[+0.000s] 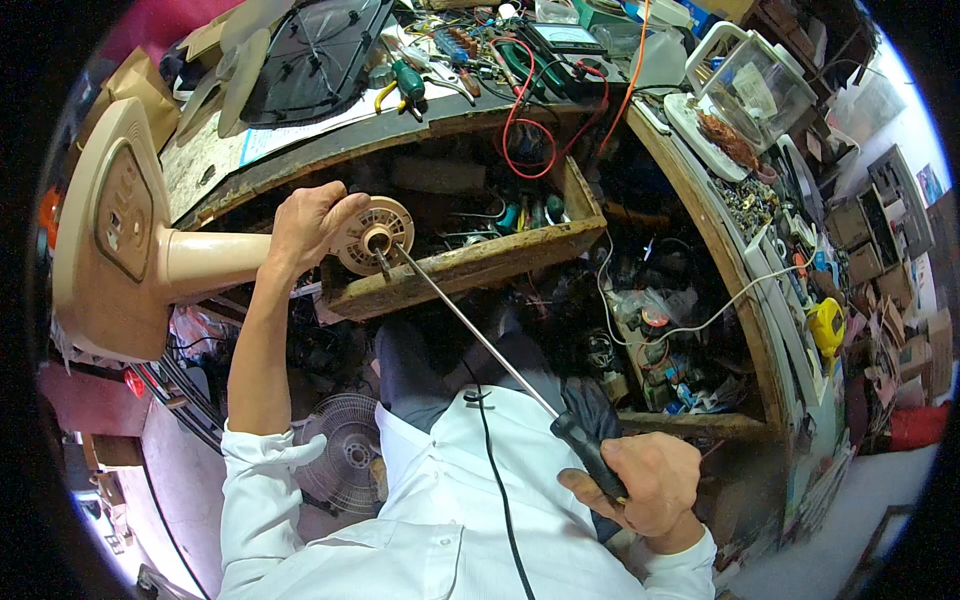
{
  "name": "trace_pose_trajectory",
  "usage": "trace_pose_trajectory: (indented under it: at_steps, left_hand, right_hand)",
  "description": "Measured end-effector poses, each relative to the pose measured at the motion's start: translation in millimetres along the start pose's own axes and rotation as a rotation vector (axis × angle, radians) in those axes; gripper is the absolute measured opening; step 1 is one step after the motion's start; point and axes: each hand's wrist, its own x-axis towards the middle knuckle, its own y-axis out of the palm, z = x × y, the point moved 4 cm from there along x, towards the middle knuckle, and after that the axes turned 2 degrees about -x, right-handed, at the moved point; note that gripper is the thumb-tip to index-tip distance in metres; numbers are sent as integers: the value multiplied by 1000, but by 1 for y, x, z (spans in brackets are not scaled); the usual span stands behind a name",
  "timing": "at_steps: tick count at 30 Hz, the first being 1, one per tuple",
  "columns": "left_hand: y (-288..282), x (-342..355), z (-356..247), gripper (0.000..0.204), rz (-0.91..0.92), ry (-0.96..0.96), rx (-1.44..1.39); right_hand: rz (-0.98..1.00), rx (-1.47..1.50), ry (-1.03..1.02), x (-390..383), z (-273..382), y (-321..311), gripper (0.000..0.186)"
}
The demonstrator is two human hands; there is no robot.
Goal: The person disassembles a beige hair dryer using a screwdriver, removes the internal fan housing, and inspects the components. The person then reassembles the hair dryer and places it on the workbench.
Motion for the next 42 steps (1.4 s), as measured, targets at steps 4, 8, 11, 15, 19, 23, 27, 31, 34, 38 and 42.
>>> trace_pose_trajectory:
  at_steps: [4, 8, 11, 15, 19, 23, 27, 31, 34, 38, 42]
  left_hand:
    - [1, -1, 2, 52, -12, 20, -9]
    - [3, 3, 3, 52, -6, 18, 5]
    - [1, 2, 3, 53, 4, 3, 11]
    - [1, 0, 3, 54, -21, -6, 12]
    - [6, 1, 4, 51, -67, 57, -13]
    - [4, 0, 4, 52, -67, 60, 4]
    - [6, 0, 8, 54, -77, 57, -2]
    - [5, 2, 4, 55, -74, 57, -10]
    - [3, 0, 6, 55, -58, 31, -3]
    - [7, 1, 7, 54, -72, 56, 2]
    - [6, -1, 8, 54, -81, 58, -16]
  right_hand:
    - [153, -18, -70, 20, 1, -10, 38]
    - [214, 29, -402, 37, 10, -20, 45]
    - [113, 125, -466, 60, 11, -16, 42]
    - [117, 58, -161, 71, 13, -23, 39]
    - [53, 294, -267, 52, 15, -14, 43]
    - [-48, 205, -80, 43, 13, -11, 48]
    - [150, 211, -160, 44, 4, -22, 42]
    - [-168, 270, -165, 49, 12, -4, 34]
    - [63, 167, 47, 45, 10, -19, 32]
    - [-206, 272, -169, 41, 11, -4, 35]
    - [38, 178, 14, 44, 10, -15, 35]
